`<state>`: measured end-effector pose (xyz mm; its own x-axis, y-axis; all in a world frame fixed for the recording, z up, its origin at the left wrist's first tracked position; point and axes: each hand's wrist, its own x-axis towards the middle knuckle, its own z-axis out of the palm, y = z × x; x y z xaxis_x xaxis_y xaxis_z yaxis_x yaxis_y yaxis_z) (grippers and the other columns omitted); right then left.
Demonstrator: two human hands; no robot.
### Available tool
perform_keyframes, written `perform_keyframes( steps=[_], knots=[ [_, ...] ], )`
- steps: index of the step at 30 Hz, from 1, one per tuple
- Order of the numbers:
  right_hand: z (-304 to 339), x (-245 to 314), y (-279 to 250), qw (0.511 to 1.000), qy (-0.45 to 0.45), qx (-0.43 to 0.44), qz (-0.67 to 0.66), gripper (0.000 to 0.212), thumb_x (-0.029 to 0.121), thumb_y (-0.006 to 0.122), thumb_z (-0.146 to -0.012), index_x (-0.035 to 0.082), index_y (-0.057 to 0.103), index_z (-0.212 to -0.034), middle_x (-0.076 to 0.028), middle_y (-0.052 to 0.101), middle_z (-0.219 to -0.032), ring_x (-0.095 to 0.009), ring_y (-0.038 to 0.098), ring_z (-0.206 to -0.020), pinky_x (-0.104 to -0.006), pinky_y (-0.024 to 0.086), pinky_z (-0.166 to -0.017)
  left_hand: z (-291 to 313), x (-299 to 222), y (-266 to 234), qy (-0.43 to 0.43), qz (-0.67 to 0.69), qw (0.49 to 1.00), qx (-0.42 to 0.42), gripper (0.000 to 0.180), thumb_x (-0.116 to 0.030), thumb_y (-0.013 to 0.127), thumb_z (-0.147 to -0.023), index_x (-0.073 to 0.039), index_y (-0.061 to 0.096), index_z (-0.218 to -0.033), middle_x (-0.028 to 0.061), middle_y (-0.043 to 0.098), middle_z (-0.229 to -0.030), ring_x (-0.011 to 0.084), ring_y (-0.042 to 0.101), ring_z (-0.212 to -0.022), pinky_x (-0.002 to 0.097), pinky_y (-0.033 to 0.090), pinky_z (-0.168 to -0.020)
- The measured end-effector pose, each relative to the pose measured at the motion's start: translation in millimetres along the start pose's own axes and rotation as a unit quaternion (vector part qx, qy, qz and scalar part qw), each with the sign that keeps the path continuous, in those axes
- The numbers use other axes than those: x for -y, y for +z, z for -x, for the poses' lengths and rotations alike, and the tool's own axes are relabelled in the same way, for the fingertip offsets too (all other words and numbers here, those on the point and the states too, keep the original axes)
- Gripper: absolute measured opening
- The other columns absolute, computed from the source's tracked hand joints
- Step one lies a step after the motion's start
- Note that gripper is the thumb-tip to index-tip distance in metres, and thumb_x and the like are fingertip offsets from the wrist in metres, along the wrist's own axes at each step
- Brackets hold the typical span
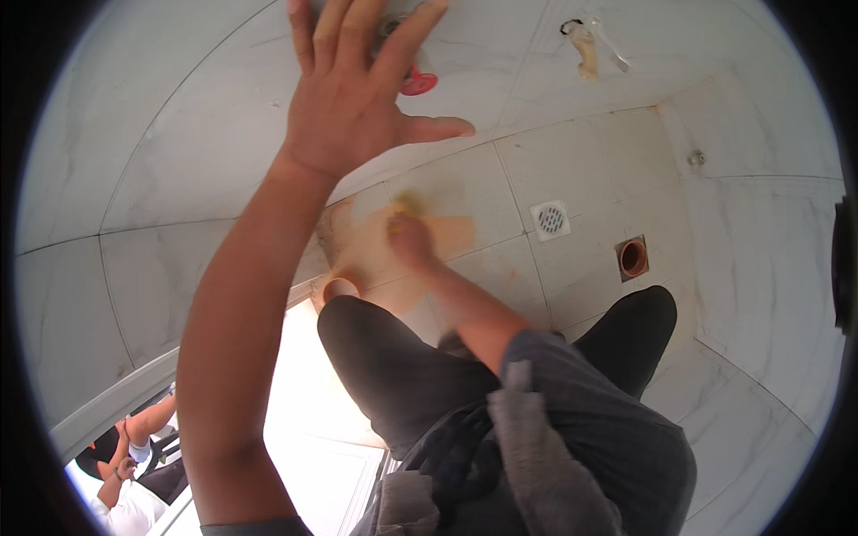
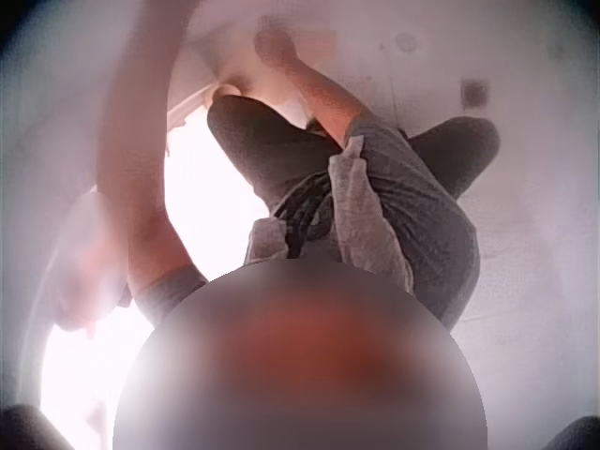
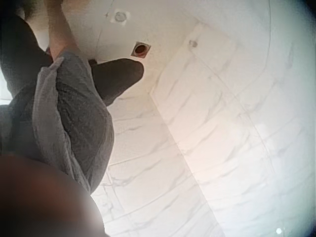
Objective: The person kneels in a shower stall and uses a yellow sponge to apply grout to the floor tiles around the drain. Later, the person stands and uses a ruler and pencil to measure and mark the floor near a toilet.
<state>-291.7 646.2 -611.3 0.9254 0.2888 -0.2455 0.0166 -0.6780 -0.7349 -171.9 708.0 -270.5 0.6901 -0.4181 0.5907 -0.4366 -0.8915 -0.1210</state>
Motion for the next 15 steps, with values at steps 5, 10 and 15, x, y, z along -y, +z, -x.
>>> perform_keyframes(
  steps=[5, 10, 15],
  knots=[
    [-11.9, -13.5, -69.1, 0.973, -0.036, -0.111, -0.199, 0.022, 0.022, 0.063, -0.096, 0.001, 0.069, -0.095, -0.023, 0.071, -0.082, -0.042, 0.071, -0.082, -0.0494, 0.055, -0.068, 3.2, 2.1, 2.6, -0.005, 0.004, 1.000, 0.001, 0.109, -0.075, 0.079, -0.064, -0.016, 0.043, -0.148, 0.0230, 0.024, -0.162, 0.0430, 0.017, -0.151, 0.0717, 0.006, -0.117],
    [24.9, -112.0, -182.9, 0.975, 0.081, -0.118, 0.172, 0.032, 0.028, 0.058, -0.101, -0.002, 0.066, -0.092, -0.020, 0.068, -0.072, -0.036, 0.070, -0.069, -0.0417, 0.056, -0.060, 8.7, 3.9, 5.6, -0.020, -0.019, 1.000, 0.009, 0.109, -0.071, 0.081, -0.065, -0.017, 0.039, -0.150, 0.0216, 0.025, -0.162, 0.0418, 0.019, -0.151, 0.0704, 0.008, -0.118],
    [31.4, -24.3, -18.2, 0.996, -0.060, -0.011, 0.062, 0.021, 0.022, 0.060, -0.096, 0.002, 0.067, -0.094, -0.020, 0.071, -0.081, -0.037, 0.070, -0.079, -0.0455, 0.056, -0.069, 7.9, 5.4, 9.2, 0.015, -0.031, 0.999, -0.023, 0.107, -0.066, 0.082, -0.067, -0.017, 0.037, -0.151, 0.0198, 0.026, -0.162, 0.0384, 0.021, -0.152, 0.0657, 0.013, -0.120]
  ],
)
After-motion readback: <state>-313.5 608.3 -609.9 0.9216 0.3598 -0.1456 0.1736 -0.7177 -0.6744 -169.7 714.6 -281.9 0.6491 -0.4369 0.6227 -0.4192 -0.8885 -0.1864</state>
